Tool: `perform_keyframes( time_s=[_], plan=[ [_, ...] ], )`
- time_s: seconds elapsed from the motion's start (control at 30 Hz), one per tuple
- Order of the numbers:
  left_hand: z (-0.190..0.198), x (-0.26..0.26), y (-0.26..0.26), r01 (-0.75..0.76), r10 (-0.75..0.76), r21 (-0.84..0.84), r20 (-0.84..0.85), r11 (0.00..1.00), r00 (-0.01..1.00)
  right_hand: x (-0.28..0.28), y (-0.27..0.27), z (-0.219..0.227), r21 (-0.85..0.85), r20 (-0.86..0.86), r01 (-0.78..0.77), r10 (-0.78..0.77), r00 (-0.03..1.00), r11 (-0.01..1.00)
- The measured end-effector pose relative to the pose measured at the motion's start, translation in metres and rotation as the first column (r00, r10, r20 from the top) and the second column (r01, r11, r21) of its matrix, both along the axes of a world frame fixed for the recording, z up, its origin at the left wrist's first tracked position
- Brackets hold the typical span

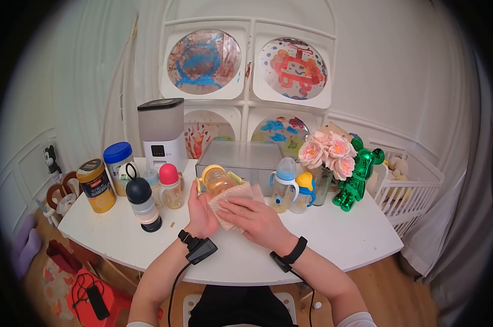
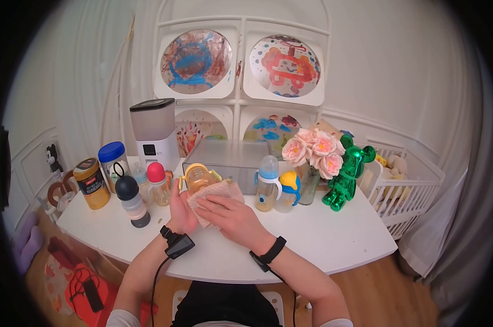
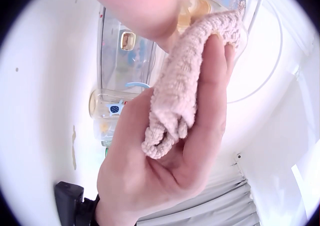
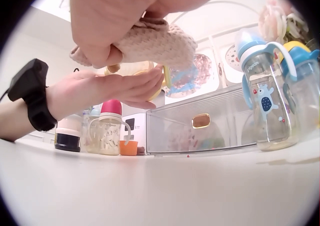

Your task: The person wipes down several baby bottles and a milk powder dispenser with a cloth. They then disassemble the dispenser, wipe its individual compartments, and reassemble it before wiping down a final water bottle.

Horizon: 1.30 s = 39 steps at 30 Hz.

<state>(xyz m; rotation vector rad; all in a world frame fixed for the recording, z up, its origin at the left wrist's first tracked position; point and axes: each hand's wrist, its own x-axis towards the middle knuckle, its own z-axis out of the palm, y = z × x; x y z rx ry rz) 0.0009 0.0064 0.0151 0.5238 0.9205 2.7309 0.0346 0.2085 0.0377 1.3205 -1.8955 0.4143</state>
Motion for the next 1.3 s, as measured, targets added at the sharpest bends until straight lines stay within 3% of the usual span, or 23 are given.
perform_keyframes(
  time_s=[0.13,0.2,0.23,0.27,0.33,0.37,0.4,0.47,0.5,0.53,0.57,0.6,0.63,0.7,0.8,1.03,1.1,1.23,1.3],
  plan=[
    [-0.006,-0.010,-0.003,-0.122,0.119,0.065,0.043,0.990,0.992,0.004,0.002,-0.003,-0.032,0.080,-0.016,0.018,0.997,0.999],
    [-0.002,-0.007,-0.004,-0.123,0.122,0.068,0.017,0.990,0.992,0.000,0.006,-0.011,0.165,0.370,0.265,-0.309,0.876,0.950],
    [0.002,-0.006,-0.005,-0.125,0.126,0.071,-0.007,0.990,0.992,-0.001,0.008,-0.011,0.160,0.367,0.266,-0.308,0.878,0.951],
    [0.002,-0.007,-0.006,-0.122,0.123,0.068,-0.012,0.990,0.992,-0.003,0.010,-0.010,0.068,0.389,0.327,-0.327,0.862,0.943],
    [0.000,-0.009,-0.005,-0.305,0.265,-0.172,-0.220,0.937,0.939,-0.006,0.015,-0.009,-0.026,0.406,0.391,-0.348,0.845,0.920],
    [0.001,-0.010,-0.004,-0.306,0.266,-0.166,-0.224,0.938,0.938,-0.009,0.017,-0.009,-0.265,0.367,0.363,-0.255,0.895,0.893],
    [0.002,-0.010,-0.003,-0.434,0.320,-0.239,-0.398,0.869,0.860,-0.011,0.019,-0.008,-0.485,0.303,0.302,-0.167,0.938,0.821],
    [0.001,-0.005,-0.004,-0.691,0.332,-0.302,-0.706,0.657,0.625,-0.013,0.018,0.003,-0.561,0.205,0.208,-0.109,0.973,0.801],
    [0.000,-0.004,-0.003,-0.697,0.340,-0.299,-0.706,0.651,0.621,-0.014,0.017,0.007,-0.637,0.105,0.115,-0.063,0.993,0.762],
    [-0.001,-0.003,0.001,-0.747,0.300,-0.325,-0.767,0.580,0.567,-0.013,0.018,0.008,-0.637,0.103,0.110,-0.057,0.993,0.763],
    [-0.002,-0.003,0.003,-0.792,0.248,-0.341,-0.822,0.507,0.513,-0.012,0.020,0.008,-0.552,0.011,0.044,-0.046,0.999,0.833],
    [-0.003,-0.002,0.004,-0.757,0.219,-0.381,-0.802,0.530,0.557,-0.011,0.022,0.008,-0.454,-0.079,-0.011,-0.028,0.996,0.891],
    [-0.004,-0.001,0.005,-0.756,0.215,-0.381,-0.803,0.532,0.555,-0.009,0.021,0.008,-0.456,-0.082,-0.009,-0.032,0.996,0.890],
    [-0.006,0.000,0.007,-0.725,0.168,-0.426,-0.791,0.541,0.589,-0.006,0.017,0.010,-0.288,-0.140,-0.021,-0.020,0.990,0.957],
    [-0.004,0.001,0.007,-0.684,0.163,-0.413,-0.774,0.602,0.612,-0.001,0.018,0.010,-0.319,-0.103,-0.007,-0.027,0.994,0.948],
    [-0.003,0.007,0.007,-0.699,0.145,-0.407,-0.797,0.588,0.586,-0.013,0.019,0.004,-0.512,0.022,-0.003,0.016,1.000,0.859],
    [-0.004,0.005,0.006,-0.745,0.087,-0.437,-0.833,0.504,0.547,-0.016,0.021,0.003,-0.527,0.075,0.049,-0.011,0.997,0.848],
    [-0.002,0.007,0.007,-0.802,0.078,-0.398,-0.875,0.445,0.477,-0.019,0.022,0.003,-0.568,0.141,0.077,0.005,0.990,0.820],
    [0.008,0.015,0.004,-0.859,-0.002,-0.404,-0.905,0.313,0.425,-0.021,0.025,0.004,-0.564,0.220,0.128,-0.001,0.976,0.816]
  ],
)
